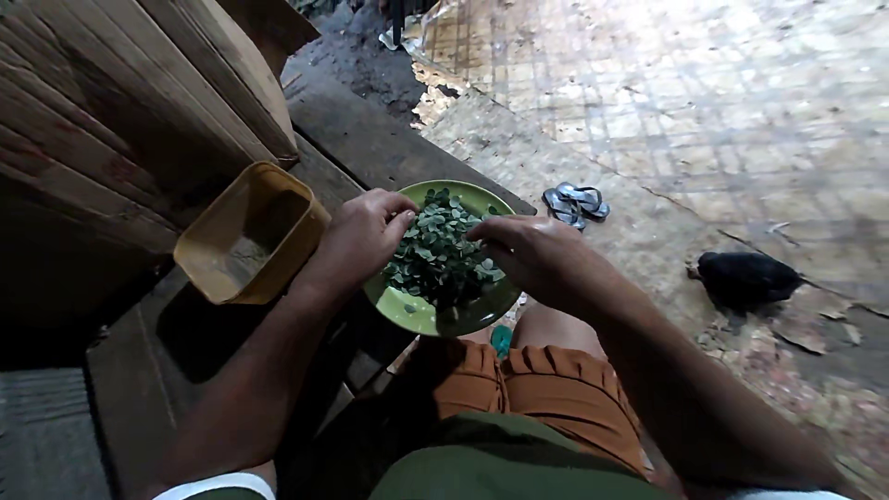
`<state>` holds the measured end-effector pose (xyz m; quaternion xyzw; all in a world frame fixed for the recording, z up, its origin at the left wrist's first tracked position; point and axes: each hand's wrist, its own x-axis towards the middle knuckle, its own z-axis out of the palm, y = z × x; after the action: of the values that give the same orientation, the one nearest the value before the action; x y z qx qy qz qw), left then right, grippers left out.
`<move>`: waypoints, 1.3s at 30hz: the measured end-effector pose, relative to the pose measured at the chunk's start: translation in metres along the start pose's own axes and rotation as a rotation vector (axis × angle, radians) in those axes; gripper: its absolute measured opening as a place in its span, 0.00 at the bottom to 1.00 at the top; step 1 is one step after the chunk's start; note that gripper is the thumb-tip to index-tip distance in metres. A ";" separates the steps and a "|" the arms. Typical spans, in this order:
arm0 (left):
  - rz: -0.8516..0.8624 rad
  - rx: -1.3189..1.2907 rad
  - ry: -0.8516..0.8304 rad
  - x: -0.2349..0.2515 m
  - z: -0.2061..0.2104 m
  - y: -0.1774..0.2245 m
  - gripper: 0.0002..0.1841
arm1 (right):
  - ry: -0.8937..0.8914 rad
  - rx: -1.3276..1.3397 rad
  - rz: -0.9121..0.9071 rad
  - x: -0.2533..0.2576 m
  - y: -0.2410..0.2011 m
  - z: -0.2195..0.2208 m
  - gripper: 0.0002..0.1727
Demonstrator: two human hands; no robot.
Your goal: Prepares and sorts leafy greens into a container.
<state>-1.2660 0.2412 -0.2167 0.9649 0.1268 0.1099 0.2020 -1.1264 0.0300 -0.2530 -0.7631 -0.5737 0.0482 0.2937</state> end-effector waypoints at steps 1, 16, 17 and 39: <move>0.023 0.012 -0.039 0.006 0.004 -0.001 0.12 | 0.004 -0.018 0.028 -0.001 0.003 -0.001 0.11; 0.024 0.298 -0.337 0.071 0.034 0.014 0.09 | 0.113 -0.009 0.179 -0.016 0.031 -0.001 0.11; 0.040 0.309 -0.332 0.071 0.035 0.014 0.09 | 0.118 -0.002 0.181 -0.016 0.031 0.000 0.11; -0.026 -0.021 -0.190 0.004 -0.009 0.003 0.16 | -0.030 -0.143 0.101 0.028 0.008 0.023 0.24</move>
<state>-1.2642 0.2429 -0.2071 0.9671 0.1183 0.0168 0.2247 -1.1200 0.0626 -0.2683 -0.8094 -0.5407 0.0335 0.2267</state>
